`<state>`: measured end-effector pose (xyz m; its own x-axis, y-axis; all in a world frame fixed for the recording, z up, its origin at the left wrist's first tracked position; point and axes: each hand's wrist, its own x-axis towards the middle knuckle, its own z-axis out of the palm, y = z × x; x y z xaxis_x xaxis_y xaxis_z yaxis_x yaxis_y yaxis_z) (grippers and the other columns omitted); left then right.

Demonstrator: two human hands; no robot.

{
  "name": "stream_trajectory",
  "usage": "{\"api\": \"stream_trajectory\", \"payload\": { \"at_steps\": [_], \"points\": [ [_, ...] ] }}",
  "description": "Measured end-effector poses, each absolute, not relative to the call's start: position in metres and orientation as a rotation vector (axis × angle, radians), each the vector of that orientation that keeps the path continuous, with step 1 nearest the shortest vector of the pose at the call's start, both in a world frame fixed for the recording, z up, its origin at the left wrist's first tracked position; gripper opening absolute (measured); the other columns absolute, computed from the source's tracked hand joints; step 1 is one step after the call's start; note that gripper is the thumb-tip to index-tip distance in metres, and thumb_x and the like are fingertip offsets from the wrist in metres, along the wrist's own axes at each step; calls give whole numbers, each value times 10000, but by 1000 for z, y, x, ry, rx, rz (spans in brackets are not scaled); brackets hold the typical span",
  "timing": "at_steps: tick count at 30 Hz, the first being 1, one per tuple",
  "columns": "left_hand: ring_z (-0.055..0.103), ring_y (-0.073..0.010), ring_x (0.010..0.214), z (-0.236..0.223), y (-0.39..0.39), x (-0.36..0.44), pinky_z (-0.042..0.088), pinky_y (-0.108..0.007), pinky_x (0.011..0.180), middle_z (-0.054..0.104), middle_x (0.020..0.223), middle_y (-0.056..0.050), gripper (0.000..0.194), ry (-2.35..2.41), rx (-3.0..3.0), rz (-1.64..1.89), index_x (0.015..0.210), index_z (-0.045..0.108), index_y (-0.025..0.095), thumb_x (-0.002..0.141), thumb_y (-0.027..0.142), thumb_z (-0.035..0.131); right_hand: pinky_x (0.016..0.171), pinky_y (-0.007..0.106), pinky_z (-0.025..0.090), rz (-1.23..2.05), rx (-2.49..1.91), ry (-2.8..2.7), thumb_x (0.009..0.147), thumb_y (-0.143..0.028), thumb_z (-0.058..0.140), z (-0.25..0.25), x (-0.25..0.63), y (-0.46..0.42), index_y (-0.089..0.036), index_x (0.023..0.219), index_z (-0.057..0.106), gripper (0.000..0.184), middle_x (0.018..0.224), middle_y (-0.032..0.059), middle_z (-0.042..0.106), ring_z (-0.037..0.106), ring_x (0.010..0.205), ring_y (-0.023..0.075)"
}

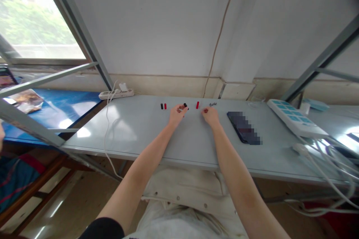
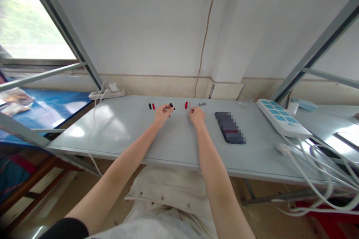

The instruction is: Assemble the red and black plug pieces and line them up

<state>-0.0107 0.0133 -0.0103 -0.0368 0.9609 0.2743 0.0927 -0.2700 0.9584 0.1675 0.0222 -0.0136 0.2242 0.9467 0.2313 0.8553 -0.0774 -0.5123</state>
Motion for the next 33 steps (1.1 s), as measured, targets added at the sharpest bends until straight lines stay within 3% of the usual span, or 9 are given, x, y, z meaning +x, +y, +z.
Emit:
{"api": "stream_trajectory", "payload": {
  "at_steps": [11,16,33],
  "points": [
    [479,-129,563,-17,45,16,390,-270,631,626,660,-41,71,1253,1921,1223,643,640,184,619,250,631,728,326,393,76,-1984,-1653,763,-343,508,-21,164,28,-168,833,665,246,854,117,658,587,840,226],
    [531,-172,659,-24,63,32,407,-285,682,626,666,-45,90,1303,1899,1185,632,641,191,601,274,658,730,329,390,60,-1963,-1670,780,-385,479,-25,165,32,-154,821,660,296,846,129,652,584,843,233],
    [564,-202,740,-33,72,50,378,-277,665,626,690,-66,119,1578,2063,1042,692,665,179,644,275,614,702,341,396,45,-2015,-1715,780,-338,493,-21,165,29,-170,822,674,250,867,129,654,582,850,262]
  ]
}}
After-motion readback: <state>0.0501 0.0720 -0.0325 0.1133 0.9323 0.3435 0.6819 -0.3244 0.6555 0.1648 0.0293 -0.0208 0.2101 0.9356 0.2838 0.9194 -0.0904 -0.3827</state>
